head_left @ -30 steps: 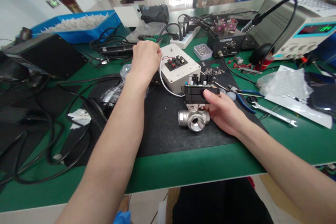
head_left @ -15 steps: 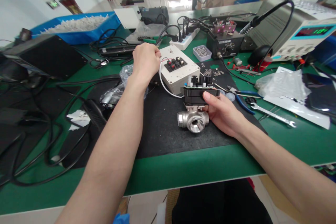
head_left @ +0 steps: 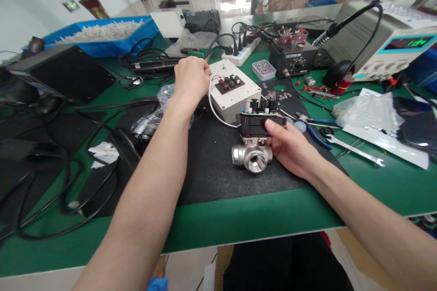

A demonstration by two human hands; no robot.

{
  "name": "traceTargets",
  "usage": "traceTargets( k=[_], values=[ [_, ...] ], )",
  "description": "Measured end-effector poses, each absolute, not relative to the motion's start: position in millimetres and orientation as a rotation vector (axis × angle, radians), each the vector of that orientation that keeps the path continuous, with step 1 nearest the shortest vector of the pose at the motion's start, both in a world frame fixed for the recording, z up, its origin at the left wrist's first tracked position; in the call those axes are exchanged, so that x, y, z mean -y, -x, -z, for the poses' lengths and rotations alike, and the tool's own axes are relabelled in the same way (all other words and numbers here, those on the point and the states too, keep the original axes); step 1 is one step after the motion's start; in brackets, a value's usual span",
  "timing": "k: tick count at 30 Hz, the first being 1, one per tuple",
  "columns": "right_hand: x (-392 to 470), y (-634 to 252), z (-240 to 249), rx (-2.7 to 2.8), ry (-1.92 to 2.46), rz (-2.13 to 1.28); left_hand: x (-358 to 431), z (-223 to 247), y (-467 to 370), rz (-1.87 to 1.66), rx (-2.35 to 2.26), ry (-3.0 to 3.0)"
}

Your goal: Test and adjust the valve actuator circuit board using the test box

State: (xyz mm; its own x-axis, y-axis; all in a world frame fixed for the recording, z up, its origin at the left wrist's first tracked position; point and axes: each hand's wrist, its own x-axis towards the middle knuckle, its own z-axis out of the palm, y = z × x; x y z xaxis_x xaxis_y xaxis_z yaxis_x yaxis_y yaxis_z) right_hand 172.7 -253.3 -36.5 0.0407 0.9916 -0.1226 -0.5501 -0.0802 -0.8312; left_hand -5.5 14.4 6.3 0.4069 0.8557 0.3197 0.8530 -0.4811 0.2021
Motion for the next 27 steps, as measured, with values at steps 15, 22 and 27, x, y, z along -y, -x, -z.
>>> traceTargets(
  k=[15, 22, 27],
  values=[
    [253.6, -173.3, 36.5, 0.663, 0.86, -1.46, -13.5, -8.1, 5.4, -0.548, -1.618, -2.652],
    [253.2, -172.4, 35.6, 0.667, 0.876, -1.456, -11.0, -12.3, 5.7, -0.47, -1.581, -2.703],
    [253.2, -173.2, 36.2, 0.667, 0.873, -1.454, -10.7, -11.8, 6.6, -0.494, -1.557, -2.702]
  ],
)
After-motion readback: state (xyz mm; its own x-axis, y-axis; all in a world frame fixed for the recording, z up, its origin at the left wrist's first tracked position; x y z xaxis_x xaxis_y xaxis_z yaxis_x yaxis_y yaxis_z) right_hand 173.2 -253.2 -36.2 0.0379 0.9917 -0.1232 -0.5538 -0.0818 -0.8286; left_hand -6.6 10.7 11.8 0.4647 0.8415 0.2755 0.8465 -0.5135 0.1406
